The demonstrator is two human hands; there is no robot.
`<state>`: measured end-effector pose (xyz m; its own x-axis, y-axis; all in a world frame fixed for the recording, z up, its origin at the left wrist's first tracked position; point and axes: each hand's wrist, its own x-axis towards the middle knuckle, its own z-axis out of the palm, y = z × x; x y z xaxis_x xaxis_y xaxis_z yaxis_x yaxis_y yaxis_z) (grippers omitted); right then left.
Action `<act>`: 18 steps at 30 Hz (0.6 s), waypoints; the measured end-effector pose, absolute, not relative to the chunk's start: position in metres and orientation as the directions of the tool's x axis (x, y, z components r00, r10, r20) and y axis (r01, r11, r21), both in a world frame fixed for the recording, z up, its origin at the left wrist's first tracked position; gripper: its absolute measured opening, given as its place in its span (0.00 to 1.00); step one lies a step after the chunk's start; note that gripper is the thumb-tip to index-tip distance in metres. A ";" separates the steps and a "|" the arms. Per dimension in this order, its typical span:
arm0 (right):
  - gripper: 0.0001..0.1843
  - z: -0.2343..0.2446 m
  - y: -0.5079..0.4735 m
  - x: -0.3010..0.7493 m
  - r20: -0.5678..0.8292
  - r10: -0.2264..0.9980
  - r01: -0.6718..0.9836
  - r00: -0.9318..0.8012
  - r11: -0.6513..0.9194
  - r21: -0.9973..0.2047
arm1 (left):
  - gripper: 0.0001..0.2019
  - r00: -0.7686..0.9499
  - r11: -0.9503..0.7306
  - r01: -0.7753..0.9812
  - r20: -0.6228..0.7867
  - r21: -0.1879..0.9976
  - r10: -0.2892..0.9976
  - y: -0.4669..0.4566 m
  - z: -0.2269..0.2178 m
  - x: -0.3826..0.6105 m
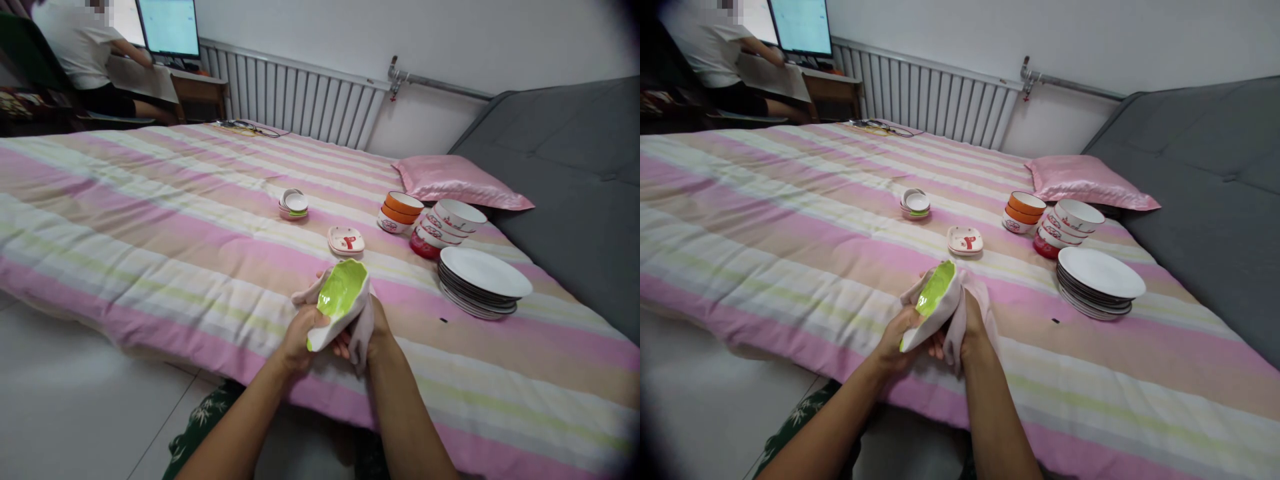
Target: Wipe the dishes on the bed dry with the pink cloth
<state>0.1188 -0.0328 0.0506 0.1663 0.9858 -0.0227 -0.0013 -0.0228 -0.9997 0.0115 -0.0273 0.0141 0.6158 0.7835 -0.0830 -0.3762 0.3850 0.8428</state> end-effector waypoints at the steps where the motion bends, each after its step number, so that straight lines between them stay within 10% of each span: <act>1: 0.29 0.048 -0.032 0.116 -0.080 0.991 -0.050 0.107 -0.075 -0.996 | 0.16 0.611 0.382 -0.380 -0.081 0.842 0.787 -0.027 0.014 0.011; 7: 0.26 0.035 -0.026 0.109 -0.139 0.990 -0.134 0.020 -0.135 -0.982 | 0.12 0.493 0.352 -0.476 -0.087 0.806 0.865 -0.020 0.013 0.007; 14: 0.27 0.025 -0.015 0.157 0.299 0.861 0.686 0.412 -0.078 -0.723 | 0.07 0.283 0.304 -0.565 -0.167 0.767 0.945 -0.013 0.021 -0.001; 18: 0.24 0.003 -0.008 0.172 0.244 0.911 0.870 0.334 -0.198 -0.451 | 0.07 0.138 0.233 -0.574 -0.189 0.785 0.972 -0.009 0.024 -0.002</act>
<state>0.1723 -0.0079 0.0029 0.3337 0.9106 0.2438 0.8703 -0.1981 -0.4510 -0.0025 -0.0088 0.0239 0.1376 0.9724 -0.1886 -0.5739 0.2335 0.7849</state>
